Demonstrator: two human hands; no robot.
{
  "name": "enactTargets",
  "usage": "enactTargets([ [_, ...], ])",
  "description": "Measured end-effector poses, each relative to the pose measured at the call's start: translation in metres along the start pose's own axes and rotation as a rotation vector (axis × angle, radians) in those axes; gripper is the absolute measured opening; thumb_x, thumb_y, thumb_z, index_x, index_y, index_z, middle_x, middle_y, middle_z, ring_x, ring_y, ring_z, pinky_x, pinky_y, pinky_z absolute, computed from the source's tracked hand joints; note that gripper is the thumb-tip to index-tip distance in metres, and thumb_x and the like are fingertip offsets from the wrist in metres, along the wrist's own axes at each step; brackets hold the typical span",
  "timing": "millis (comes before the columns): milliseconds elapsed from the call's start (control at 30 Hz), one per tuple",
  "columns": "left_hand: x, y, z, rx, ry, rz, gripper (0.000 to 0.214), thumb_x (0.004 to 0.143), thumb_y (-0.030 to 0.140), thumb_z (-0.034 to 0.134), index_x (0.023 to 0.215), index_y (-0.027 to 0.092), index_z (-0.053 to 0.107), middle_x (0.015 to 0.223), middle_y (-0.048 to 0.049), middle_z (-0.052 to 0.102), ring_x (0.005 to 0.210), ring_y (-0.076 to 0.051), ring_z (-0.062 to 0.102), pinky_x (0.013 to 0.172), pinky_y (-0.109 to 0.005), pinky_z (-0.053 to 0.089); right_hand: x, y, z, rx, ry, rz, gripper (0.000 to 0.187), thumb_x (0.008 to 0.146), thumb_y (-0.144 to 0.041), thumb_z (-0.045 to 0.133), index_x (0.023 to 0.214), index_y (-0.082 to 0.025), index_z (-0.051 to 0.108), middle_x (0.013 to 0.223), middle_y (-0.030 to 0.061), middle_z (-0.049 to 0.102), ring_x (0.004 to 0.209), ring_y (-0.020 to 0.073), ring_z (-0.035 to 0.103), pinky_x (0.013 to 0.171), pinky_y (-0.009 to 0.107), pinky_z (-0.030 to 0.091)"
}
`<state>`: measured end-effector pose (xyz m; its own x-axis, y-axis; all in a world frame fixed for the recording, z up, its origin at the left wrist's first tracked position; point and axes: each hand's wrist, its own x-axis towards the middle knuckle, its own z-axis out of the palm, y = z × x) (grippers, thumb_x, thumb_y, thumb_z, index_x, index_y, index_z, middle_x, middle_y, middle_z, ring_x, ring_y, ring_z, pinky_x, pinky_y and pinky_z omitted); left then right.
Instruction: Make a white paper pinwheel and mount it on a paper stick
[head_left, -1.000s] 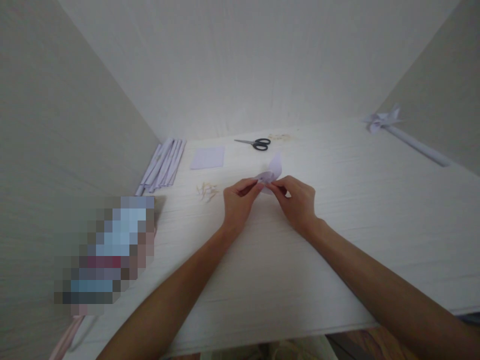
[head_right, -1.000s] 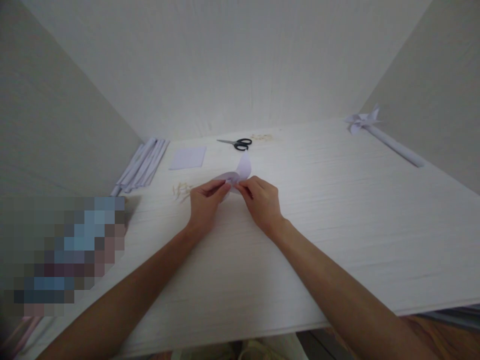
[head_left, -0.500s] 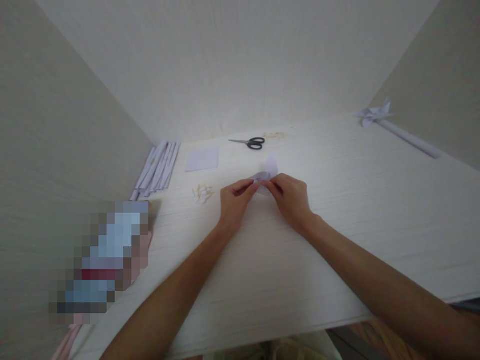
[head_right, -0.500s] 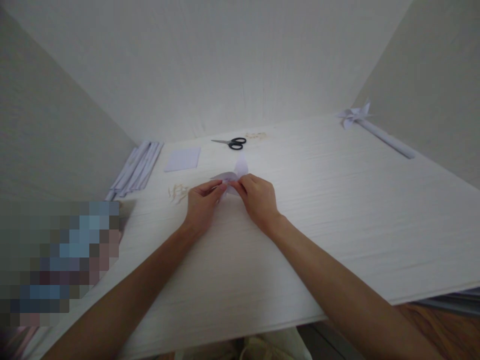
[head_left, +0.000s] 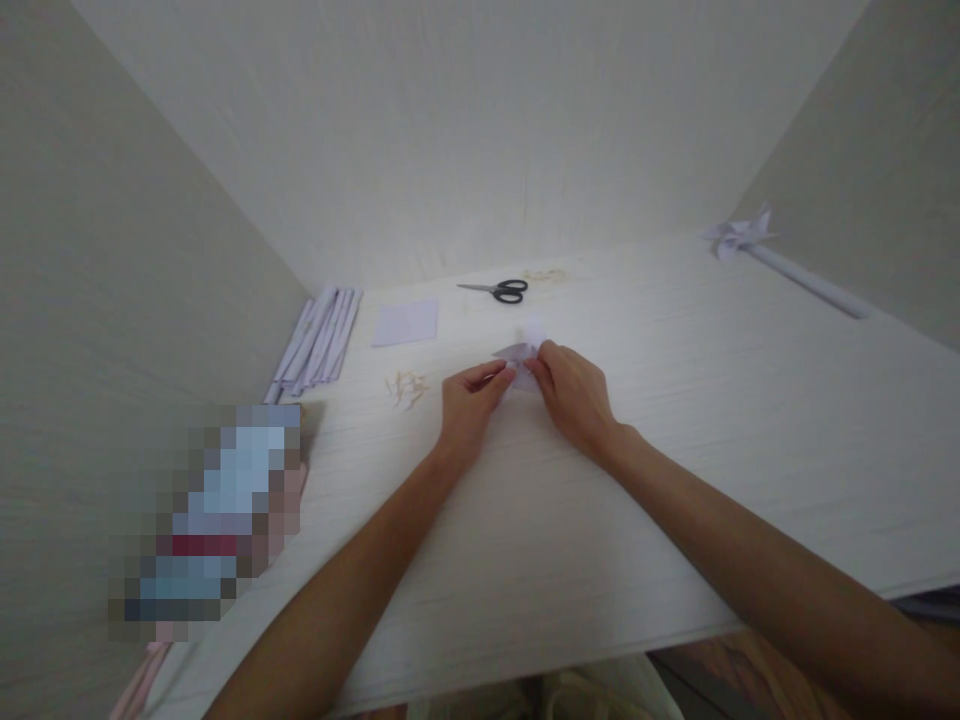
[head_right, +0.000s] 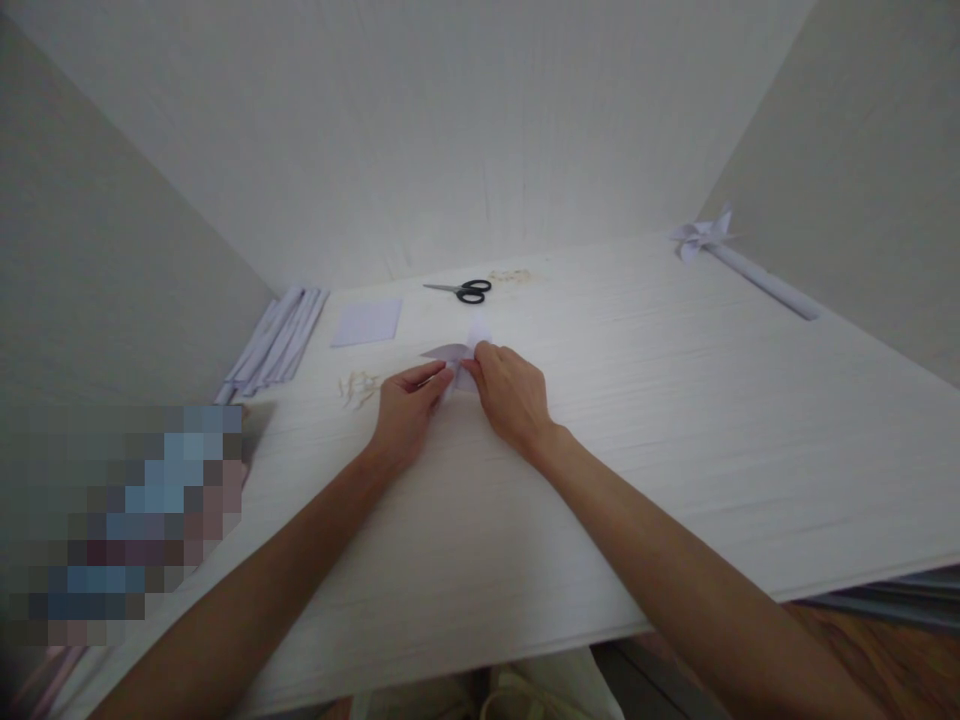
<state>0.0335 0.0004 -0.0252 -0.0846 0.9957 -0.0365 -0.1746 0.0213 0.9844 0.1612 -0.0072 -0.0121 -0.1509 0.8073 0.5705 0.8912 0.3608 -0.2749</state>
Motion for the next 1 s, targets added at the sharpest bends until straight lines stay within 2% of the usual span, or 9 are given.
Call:
enactTargets([
  [133,0.0003,0.0003,0.0,-0.034,0.008,-0.014,0.027,0.054,0.027,0.069,0.078,0.016,0.068,0.07,-0.0006,0.066,0.059,-0.007,0.054,0.062,-0.022,0.043,0.0003,0.0042,0.0003,0.229,0.088,-0.036,0.026,0.083,-0.029,0.043,0.06,-0.017,0.047,0.058,0.0006,0.051,0.054,0.0108,0.044,0.051,0.022,0.031],
  [300,-0.0004,0.0014,-0.0001,-0.036,0.012,-0.032,0.028,0.053,0.028,0.07,0.079,0.016,0.068,0.065,0.0008,0.063,0.052,-0.005,0.049,0.054,-0.019,0.039,0.0014,0.0058,0.0012,0.496,0.176,0.059,0.021,0.073,-0.027,0.057,0.057,-0.017,0.05,0.052,-0.0027,0.049,0.046,0.0078,0.041,0.046,0.02,0.033],
  [500,-0.0009,0.0021,0.0002,-0.076,0.011,-0.063,0.027,0.053,0.026,0.069,0.078,0.016,0.068,0.064,0.0005,0.063,0.052,-0.006,0.049,0.054,-0.02,0.04,0.0027,0.0033,-0.0012,0.63,0.177,0.118,0.014,0.068,-0.023,0.061,0.058,-0.016,0.057,0.053,-0.0013,0.055,0.047,0.0081,0.046,0.046,0.021,0.037],
  [733,0.004,-0.0016,-0.0024,-0.13,0.046,-0.046,0.029,0.052,0.028,0.07,0.078,0.015,0.067,0.063,0.0002,0.061,0.057,-0.008,0.052,0.056,-0.022,0.041,0.0045,0.0068,0.0055,0.898,0.08,0.252,0.007,0.064,-0.022,0.064,0.063,-0.015,0.065,0.058,0.0016,0.063,0.051,0.0112,0.055,0.05,0.024,0.044],
  [900,0.0044,0.0005,-0.0015,-0.203,0.061,-0.04,0.025,0.052,0.025,0.069,0.075,0.015,0.067,0.062,0.0007,0.06,0.059,-0.008,0.052,0.057,-0.022,0.041,0.0046,0.0095,0.008,0.925,0.052,0.229,0.01,0.07,-0.019,0.058,0.075,-0.016,0.066,0.066,0.0033,0.065,0.056,0.0118,0.058,0.053,0.025,0.047],
  [1000,0.0035,0.0022,-0.0006,-0.221,0.062,-0.044,0.025,0.052,0.025,0.07,0.075,0.015,0.067,0.062,0.0009,0.06,0.058,-0.007,0.051,0.056,-0.021,0.04,0.0055,0.0093,0.0055,0.795,0.087,0.143,0.011,0.073,-0.017,0.054,0.075,-0.017,0.065,0.07,0.0036,0.064,0.061,0.0119,0.057,0.053,0.025,0.045],
])
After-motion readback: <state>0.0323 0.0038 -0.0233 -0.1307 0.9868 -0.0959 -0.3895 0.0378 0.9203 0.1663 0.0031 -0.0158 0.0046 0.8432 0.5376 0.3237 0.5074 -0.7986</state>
